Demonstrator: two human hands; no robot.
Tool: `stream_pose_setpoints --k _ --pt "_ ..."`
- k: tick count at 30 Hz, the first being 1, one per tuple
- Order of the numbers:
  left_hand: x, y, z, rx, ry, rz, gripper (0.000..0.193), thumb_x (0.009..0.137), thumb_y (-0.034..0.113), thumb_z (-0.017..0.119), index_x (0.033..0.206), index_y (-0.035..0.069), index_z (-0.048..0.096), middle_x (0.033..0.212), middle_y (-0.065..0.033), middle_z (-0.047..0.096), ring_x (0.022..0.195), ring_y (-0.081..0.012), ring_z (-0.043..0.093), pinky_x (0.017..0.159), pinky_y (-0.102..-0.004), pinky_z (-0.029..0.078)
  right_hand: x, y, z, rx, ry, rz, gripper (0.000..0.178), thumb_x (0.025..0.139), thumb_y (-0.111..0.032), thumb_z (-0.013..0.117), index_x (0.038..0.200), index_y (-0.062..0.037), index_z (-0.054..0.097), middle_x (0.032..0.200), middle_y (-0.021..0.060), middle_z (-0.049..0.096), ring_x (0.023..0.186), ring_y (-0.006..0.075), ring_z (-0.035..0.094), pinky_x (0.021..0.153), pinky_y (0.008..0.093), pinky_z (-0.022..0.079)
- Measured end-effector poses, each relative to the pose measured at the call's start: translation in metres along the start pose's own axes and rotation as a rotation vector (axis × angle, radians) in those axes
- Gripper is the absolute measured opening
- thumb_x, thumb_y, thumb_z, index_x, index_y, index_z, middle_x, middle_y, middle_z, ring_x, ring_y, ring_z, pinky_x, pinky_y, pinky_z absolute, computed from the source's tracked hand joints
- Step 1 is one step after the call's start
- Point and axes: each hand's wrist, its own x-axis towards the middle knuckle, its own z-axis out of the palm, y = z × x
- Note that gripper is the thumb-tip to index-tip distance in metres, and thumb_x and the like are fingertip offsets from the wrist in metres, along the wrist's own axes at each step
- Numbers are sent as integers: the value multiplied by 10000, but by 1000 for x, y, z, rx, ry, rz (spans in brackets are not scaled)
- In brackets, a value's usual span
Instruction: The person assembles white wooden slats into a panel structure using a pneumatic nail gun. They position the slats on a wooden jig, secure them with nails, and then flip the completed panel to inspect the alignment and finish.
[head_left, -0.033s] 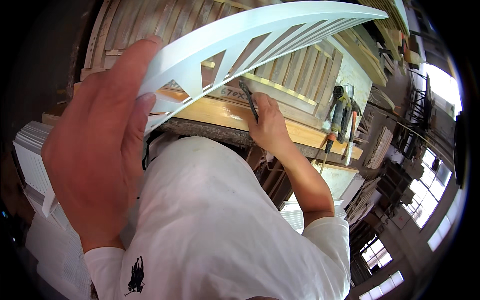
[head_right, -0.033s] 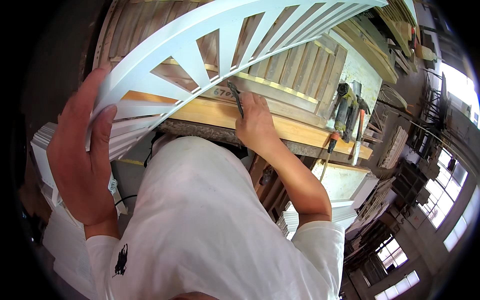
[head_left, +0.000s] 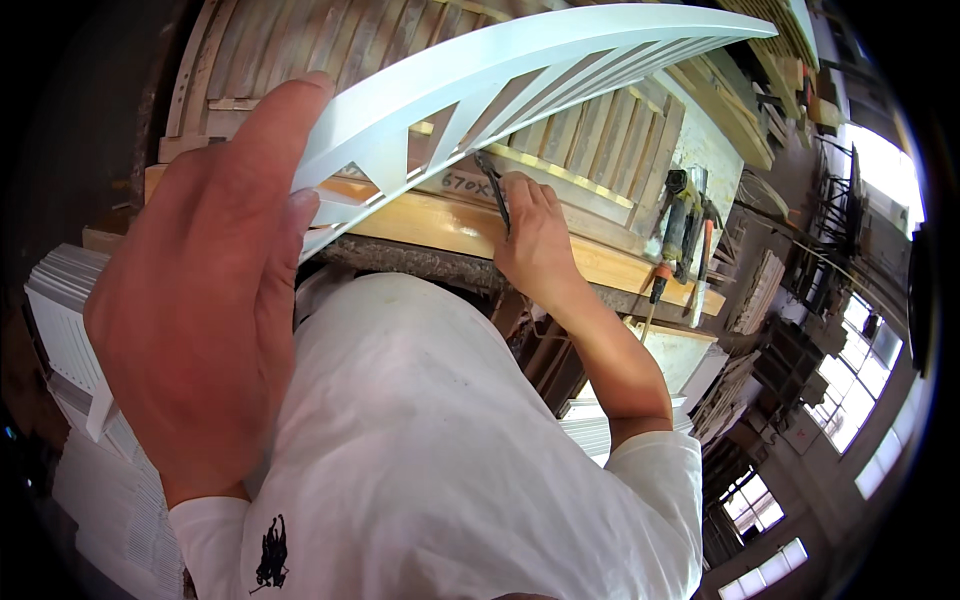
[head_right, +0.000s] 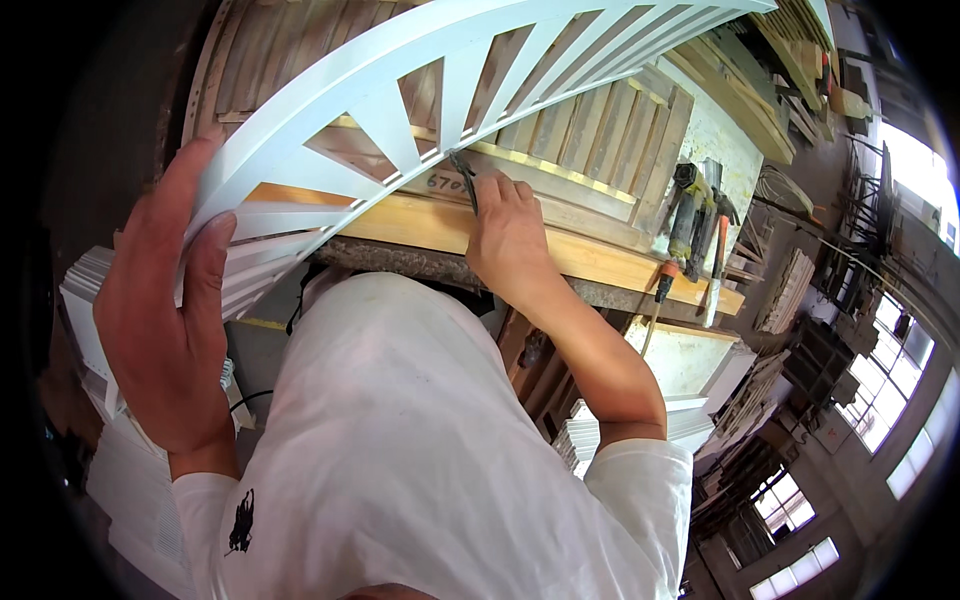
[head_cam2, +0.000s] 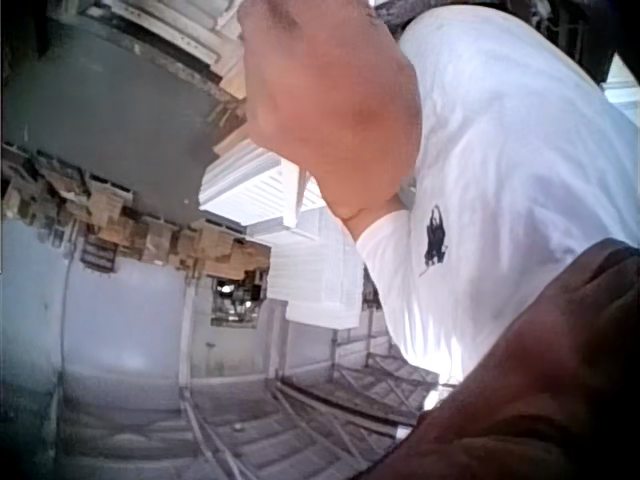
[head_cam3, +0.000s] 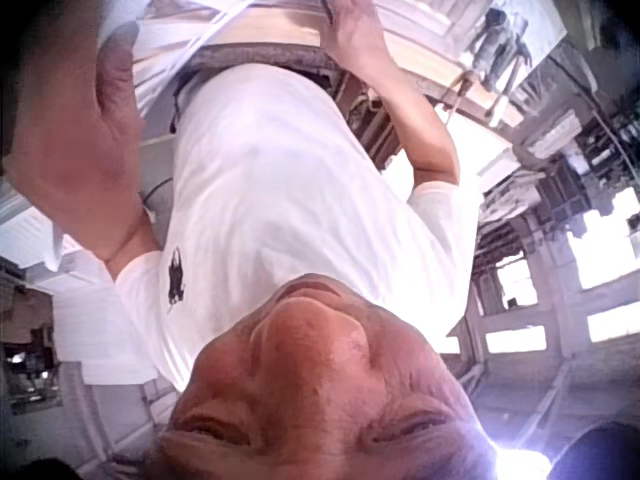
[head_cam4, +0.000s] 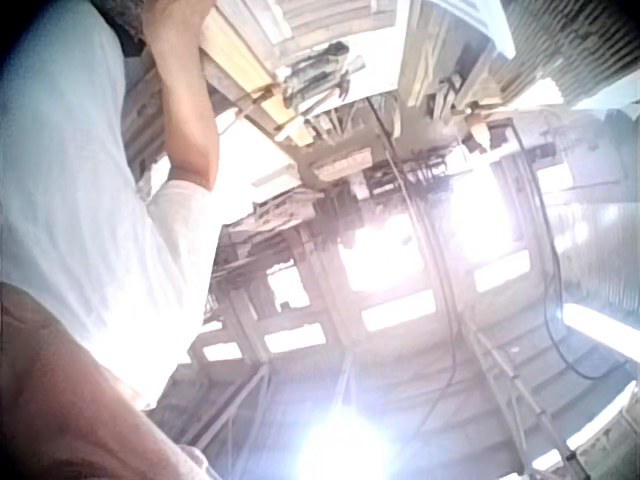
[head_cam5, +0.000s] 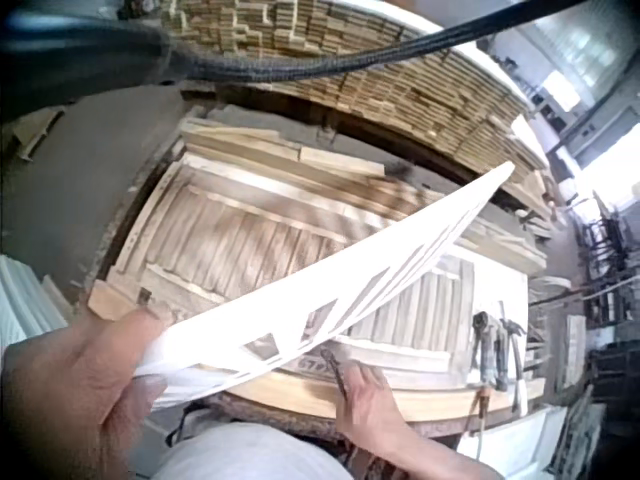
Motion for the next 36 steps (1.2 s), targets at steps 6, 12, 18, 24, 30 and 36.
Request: stream_pose_setpoints --k 6,12,18,24,30,36 --pt "-1 -5 0 -25 11 89 318 919 117 593 1235 78 593 1132 -108 664 981 -282 650 825 -332 513 6 -6 5 -247 19 -52 603 696 27 561 1288 21 449 1216 205 523 1069 367 490 919 462 396" --pt "-3 -9 1 -65 53 137 312 923 104 586 1233 65 591 1135 -108 662 978 -280 648 825 -328 508 8 -15 2 -357 -35 -50 641 719 -24 572 1347 -8 447 1250 195 500 1088 344 472 904 447 395" --pt "-1 -14 4 -79 35 201 308 933 112 574 1236 62 590 1147 -109 657 981 -280 646 827 -331 507 7 -11 6 -378 9 -65 602 736 -40 568 1328 -7 466 1199 193 514 1052 338 479 869 446 396" --pt "-4 -11 6 14 105 167 312 937 126 570 1244 71 588 1158 -108 655 995 -280 646 837 -332 509 8 -12 7 -377 37 -83 591 735 -32 558 1319 0 473 1175 190 529 1042 339 486 862 448 398" --pt "-1 -15 1 -44 44 224 328 932 124 576 1258 84 582 1156 -107 657 997 -279 649 841 -336 512 11 -18 3 -452 -25 -64 590 748 -49 564 1327 12 469 1178 183 535 1048 326 497 879 439 419" --pt "-3 -10 5 -58 36 143 327 927 119 581 1252 87 588 1152 -105 658 1003 -279 649 848 -335 512 15 -26 4 -557 -132 -70 581 769 -81 582 1317 63 453 1141 179 549 1039 307 523 845 418 490"
